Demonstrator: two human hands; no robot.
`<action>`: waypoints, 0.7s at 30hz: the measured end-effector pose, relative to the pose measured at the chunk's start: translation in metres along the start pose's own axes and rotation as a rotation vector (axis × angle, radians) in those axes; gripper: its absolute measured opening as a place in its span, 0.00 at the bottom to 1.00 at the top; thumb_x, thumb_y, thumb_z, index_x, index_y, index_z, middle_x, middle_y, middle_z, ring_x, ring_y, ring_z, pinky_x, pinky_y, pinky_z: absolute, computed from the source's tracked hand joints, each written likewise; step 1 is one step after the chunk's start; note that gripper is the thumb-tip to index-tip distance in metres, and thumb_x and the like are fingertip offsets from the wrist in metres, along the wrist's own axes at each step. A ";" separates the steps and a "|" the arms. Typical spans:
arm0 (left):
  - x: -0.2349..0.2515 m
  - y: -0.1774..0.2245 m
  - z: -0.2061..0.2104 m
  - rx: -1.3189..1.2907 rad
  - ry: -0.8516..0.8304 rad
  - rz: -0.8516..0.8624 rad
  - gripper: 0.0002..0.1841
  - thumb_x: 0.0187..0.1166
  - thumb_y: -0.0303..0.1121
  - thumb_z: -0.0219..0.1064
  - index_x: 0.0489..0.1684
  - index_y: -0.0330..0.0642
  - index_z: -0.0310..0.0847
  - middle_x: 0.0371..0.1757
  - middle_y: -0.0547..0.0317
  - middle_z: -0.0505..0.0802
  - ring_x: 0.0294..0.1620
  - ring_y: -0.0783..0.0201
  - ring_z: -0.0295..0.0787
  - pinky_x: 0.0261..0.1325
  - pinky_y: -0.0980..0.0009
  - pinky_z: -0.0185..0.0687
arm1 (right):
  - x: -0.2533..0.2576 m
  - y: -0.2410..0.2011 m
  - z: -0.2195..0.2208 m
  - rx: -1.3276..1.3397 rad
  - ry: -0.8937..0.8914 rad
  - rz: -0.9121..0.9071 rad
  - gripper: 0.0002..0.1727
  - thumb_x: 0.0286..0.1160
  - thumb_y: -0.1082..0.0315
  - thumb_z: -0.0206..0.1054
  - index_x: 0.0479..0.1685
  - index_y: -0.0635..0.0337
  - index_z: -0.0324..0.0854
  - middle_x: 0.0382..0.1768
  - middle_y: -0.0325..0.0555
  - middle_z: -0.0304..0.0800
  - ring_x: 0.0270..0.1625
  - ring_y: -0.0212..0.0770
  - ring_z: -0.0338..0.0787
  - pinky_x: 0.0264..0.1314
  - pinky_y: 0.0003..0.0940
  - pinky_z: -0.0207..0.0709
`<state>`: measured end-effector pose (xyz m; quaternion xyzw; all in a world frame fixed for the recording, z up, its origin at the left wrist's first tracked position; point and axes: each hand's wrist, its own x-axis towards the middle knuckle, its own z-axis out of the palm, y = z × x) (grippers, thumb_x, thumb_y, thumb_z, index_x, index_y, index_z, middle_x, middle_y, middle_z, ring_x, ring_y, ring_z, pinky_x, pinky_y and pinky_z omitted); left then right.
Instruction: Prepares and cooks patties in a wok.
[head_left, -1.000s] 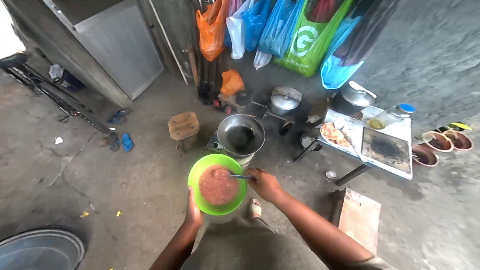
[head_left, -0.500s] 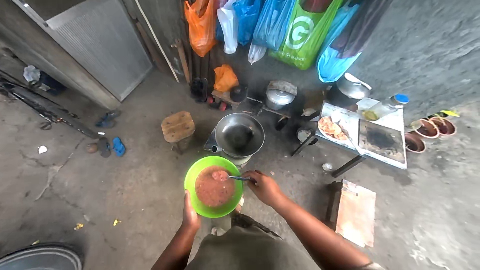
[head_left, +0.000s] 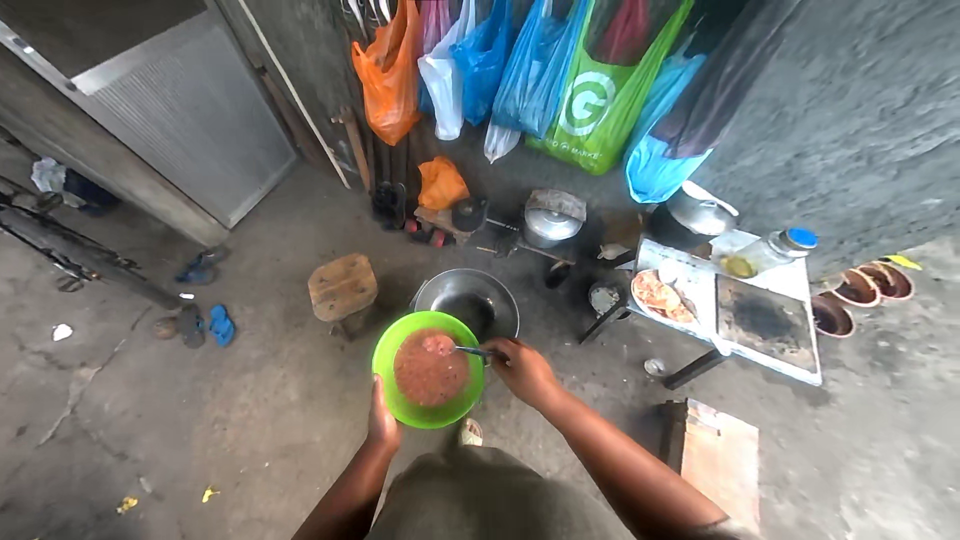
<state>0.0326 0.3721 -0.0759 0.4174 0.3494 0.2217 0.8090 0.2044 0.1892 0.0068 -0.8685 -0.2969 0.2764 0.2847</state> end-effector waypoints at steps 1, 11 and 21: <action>0.005 -0.001 0.003 0.001 0.004 0.003 0.33 0.93 0.51 0.24 0.84 0.39 0.59 0.68 0.48 0.86 0.65 0.61 0.87 0.66 0.61 0.85 | 0.005 0.001 -0.004 -0.004 -0.002 0.007 0.17 0.87 0.65 0.60 0.69 0.53 0.86 0.66 0.57 0.88 0.67 0.54 0.88 0.71 0.52 0.79; 0.041 0.001 0.019 0.034 0.025 -0.030 0.33 0.94 0.52 0.23 0.84 0.39 0.59 0.69 0.47 0.85 0.66 0.61 0.86 0.67 0.61 0.84 | 0.036 0.012 -0.019 0.022 0.027 0.039 0.17 0.88 0.65 0.60 0.69 0.54 0.85 0.67 0.57 0.88 0.67 0.53 0.88 0.72 0.51 0.78; 0.059 0.006 -0.005 0.058 0.008 -0.035 0.33 0.93 0.51 0.22 0.83 0.40 0.58 0.65 0.52 0.88 0.62 0.65 0.88 0.63 0.63 0.87 | 0.071 0.032 -0.027 0.082 0.091 0.112 0.17 0.87 0.66 0.61 0.69 0.54 0.86 0.67 0.56 0.88 0.66 0.52 0.89 0.72 0.53 0.79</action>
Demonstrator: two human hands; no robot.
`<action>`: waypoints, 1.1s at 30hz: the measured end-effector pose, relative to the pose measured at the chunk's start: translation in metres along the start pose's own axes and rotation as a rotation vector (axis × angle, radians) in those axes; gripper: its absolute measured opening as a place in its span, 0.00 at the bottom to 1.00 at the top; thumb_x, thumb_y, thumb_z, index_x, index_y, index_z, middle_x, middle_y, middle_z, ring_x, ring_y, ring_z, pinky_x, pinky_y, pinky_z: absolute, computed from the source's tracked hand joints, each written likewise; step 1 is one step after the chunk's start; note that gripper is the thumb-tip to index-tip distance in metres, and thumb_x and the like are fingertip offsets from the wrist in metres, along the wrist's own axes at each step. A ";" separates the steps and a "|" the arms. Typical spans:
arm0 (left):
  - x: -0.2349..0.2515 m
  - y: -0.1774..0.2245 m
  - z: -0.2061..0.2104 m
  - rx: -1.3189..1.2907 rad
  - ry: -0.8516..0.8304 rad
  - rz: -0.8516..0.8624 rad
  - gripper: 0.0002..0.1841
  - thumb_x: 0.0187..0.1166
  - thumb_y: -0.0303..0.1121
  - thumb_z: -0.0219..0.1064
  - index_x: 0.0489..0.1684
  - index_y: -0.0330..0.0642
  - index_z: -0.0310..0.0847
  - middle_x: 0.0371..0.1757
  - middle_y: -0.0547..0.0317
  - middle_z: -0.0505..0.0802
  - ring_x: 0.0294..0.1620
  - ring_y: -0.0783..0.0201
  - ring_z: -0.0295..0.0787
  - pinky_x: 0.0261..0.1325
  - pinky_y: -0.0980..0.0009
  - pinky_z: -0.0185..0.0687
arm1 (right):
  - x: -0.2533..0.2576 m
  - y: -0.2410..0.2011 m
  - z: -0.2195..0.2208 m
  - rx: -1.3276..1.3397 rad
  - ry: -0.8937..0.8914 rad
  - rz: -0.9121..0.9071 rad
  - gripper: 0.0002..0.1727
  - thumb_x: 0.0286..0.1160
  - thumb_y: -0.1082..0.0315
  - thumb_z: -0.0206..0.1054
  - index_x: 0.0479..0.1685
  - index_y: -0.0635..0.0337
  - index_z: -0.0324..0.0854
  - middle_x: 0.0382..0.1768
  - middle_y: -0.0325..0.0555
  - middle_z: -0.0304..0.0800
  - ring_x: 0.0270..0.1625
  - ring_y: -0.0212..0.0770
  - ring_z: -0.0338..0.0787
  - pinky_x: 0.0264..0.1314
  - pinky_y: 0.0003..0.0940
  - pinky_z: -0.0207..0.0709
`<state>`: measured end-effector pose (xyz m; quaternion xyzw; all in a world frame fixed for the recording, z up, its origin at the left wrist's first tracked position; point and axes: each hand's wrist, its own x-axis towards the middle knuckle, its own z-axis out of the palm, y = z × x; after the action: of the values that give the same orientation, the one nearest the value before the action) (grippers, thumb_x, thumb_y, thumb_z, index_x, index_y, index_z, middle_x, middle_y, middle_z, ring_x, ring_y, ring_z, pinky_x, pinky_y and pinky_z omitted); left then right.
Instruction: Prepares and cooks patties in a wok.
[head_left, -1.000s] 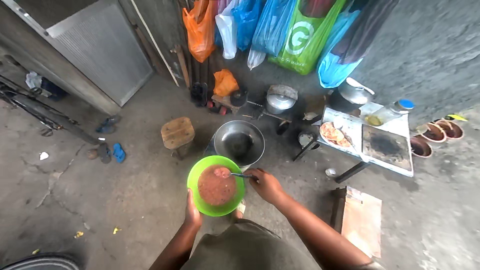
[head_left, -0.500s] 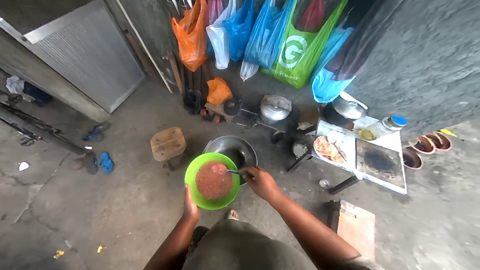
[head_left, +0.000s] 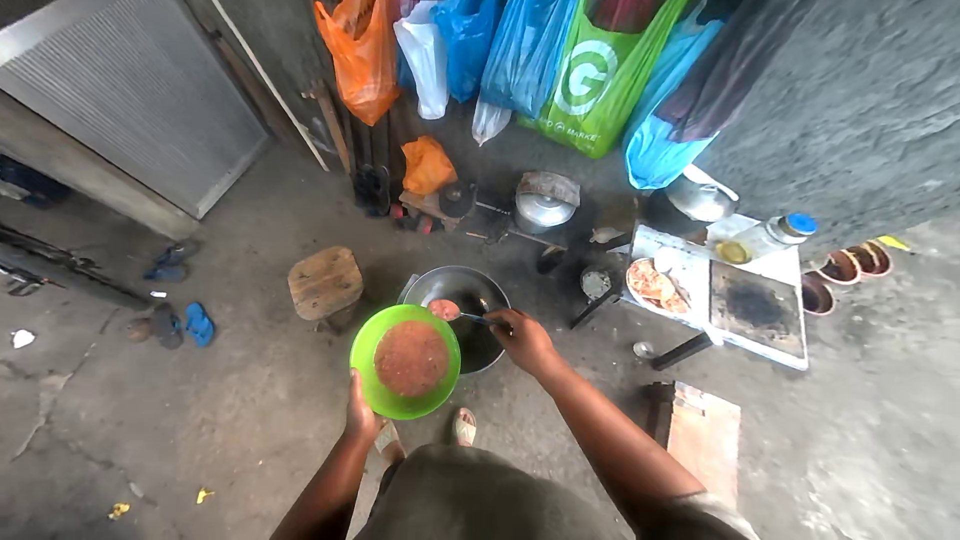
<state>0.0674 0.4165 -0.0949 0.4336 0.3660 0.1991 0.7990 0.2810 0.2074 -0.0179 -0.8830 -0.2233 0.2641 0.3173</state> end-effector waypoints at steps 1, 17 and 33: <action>0.000 0.001 -0.005 -0.011 0.001 0.005 0.33 0.93 0.51 0.22 0.82 0.40 0.59 0.63 0.53 0.89 0.61 0.65 0.89 0.62 0.63 0.88 | 0.004 0.005 0.002 -0.003 0.007 0.005 0.17 0.87 0.66 0.61 0.69 0.54 0.86 0.67 0.56 0.88 0.66 0.53 0.89 0.72 0.54 0.79; -0.008 0.002 -0.042 -0.107 0.088 0.141 0.34 0.84 0.63 0.46 0.73 0.43 0.68 0.56 0.59 0.94 0.57 0.66 0.93 0.60 0.62 0.91 | 0.087 0.085 0.089 -0.342 -0.149 0.292 0.22 0.87 0.68 0.56 0.77 0.49 0.80 0.79 0.61 0.77 0.74 0.67 0.83 0.69 0.67 0.77; -0.015 0.008 -0.043 -0.116 0.094 0.157 0.35 0.83 0.65 0.49 0.73 0.44 0.69 0.55 0.60 0.94 0.57 0.67 0.93 0.59 0.63 0.91 | 0.082 0.067 0.093 -0.562 -0.171 0.220 0.25 0.83 0.80 0.54 0.76 0.54 0.80 0.80 0.62 0.75 0.76 0.69 0.79 0.65 0.65 0.79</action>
<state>0.0251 0.4341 -0.0973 0.4042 0.3557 0.3018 0.7868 0.3019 0.2480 -0.1512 -0.9296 -0.2166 0.2981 0.0105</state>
